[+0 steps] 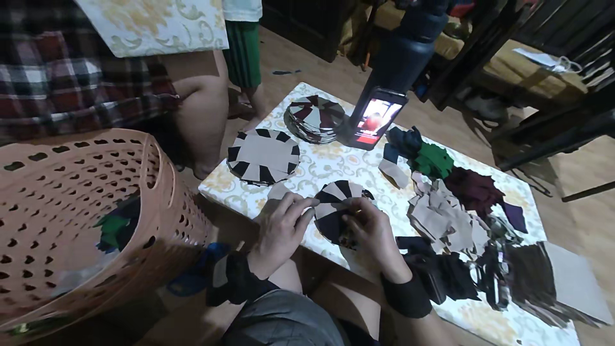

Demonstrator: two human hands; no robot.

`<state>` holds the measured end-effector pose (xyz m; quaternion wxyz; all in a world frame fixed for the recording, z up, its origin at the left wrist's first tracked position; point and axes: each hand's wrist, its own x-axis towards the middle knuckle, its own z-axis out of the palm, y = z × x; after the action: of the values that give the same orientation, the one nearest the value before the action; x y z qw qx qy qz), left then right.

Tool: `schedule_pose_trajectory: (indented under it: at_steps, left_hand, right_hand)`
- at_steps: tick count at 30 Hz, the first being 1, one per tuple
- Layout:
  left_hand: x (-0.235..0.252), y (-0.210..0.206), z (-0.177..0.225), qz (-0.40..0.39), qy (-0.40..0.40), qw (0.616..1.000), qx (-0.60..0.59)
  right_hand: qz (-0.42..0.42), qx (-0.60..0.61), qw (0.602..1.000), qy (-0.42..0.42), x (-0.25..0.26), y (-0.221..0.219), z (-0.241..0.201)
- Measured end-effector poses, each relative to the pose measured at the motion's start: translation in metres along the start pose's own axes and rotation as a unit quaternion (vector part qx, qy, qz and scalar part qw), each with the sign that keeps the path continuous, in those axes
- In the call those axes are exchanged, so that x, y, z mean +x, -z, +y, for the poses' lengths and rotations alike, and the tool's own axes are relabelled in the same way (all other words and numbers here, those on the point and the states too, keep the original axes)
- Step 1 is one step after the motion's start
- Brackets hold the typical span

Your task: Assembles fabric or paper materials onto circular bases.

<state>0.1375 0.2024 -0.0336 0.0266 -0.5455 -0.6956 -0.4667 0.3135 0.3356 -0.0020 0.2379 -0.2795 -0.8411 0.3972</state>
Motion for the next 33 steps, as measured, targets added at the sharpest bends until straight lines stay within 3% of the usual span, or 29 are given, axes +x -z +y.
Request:
schedule_pose_trajectory:
  at_steps: [11, 20, 25, 29, 33]
  left_hand:
    - [-0.005, -0.009, 0.0, -0.075, -0.046, 0.995, 0.053]
    - [-0.007, -0.011, -0.002, -0.066, -0.055, 0.994, 0.065]
    - [-0.008, -0.013, -0.003, -0.056, -0.064, 0.994, 0.071]
    - [-0.008, -0.014, -0.003, -0.05, -0.067, 0.994, 0.067]
    - [-0.005, -0.008, -0.002, -0.041, -0.032, 0.999, 0.007]
  right_hand:
    - [0.005, 0.0, 1.0, 0.002, -0.001, -0.001, 0.002]
    - [0.079, -0.275, 0.958, 0.017, -0.001, -0.01, -0.01]
    - [0.131, -0.259, 0.956, 0.045, -0.005, -0.004, -0.006]
    - [0.053, -0.228, 0.972, 0.013, -0.008, 0.001, -0.004]
    - [0.129, -0.181, 0.973, 0.059, 0.0, 0.012, -0.005]
